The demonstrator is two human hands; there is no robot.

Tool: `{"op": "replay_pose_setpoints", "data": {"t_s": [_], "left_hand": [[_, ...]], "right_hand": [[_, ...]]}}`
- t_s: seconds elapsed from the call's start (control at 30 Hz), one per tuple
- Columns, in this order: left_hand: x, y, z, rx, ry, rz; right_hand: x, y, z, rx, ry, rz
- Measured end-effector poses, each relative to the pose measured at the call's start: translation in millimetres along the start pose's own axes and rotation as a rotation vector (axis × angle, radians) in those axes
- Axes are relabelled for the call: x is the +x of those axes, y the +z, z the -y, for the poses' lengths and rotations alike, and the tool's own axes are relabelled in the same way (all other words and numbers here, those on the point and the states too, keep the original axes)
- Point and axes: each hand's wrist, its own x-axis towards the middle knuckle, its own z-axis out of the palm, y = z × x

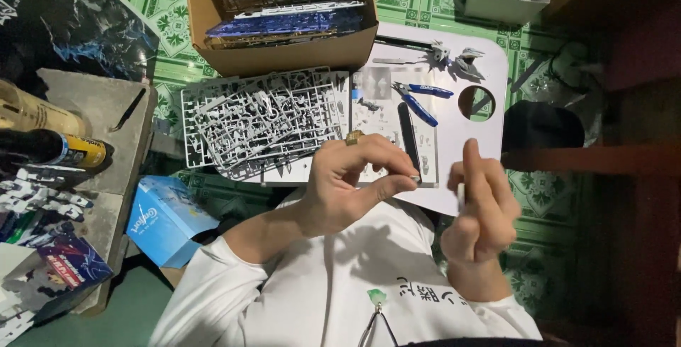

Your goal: The person uses a sanding stick to smooth the edges of small plastic model parts. They handle several grey pieces one by one, rotating them while sanding, and place the finished pieces on a white work surface.

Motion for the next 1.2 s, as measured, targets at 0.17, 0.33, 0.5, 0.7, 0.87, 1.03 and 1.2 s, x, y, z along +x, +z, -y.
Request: {"op": "replay_pose_setpoints", "data": {"t_s": [0.17, 0.33, 0.5, 0.7, 0.87, 1.03, 1.2], "left_hand": [[-2.1, 3.6, -6.6, 0.082, -0.023, -0.001], [-9.1, 4.7, -5.9, 0.111, -0.063, 0.032], [-9.1, 3.9, -1.2, 0.098, -0.076, 0.054], [-7.8, 3.2, 3.1, 0.074, -0.059, 0.054], [-5.0, 3.6, 5.2, 0.096, -0.066, 0.041], [-0.2, -3.5, 7.4, 0.185, -0.048, 0.068], [7.9, -11.7, -1.8, 0.328, -0.047, 0.192]], "right_hand": [[4.8, -10.6, -8.0, -0.135, -0.162, 0.018], [0.7, -14.6, -6.7, -0.169, -0.251, 0.026], [1.3, -8.2, -5.8, -0.162, -0.224, 0.037], [1.0, -7.2, -9.0, -0.163, -0.227, 0.026], [4.6, -4.7, -9.9, -0.159, -0.206, 0.023], [6.6, -9.5, -14.9, -0.198, -0.215, 0.059], [13.6, -9.0, -13.0, -0.272, -0.248, 0.122]]}}
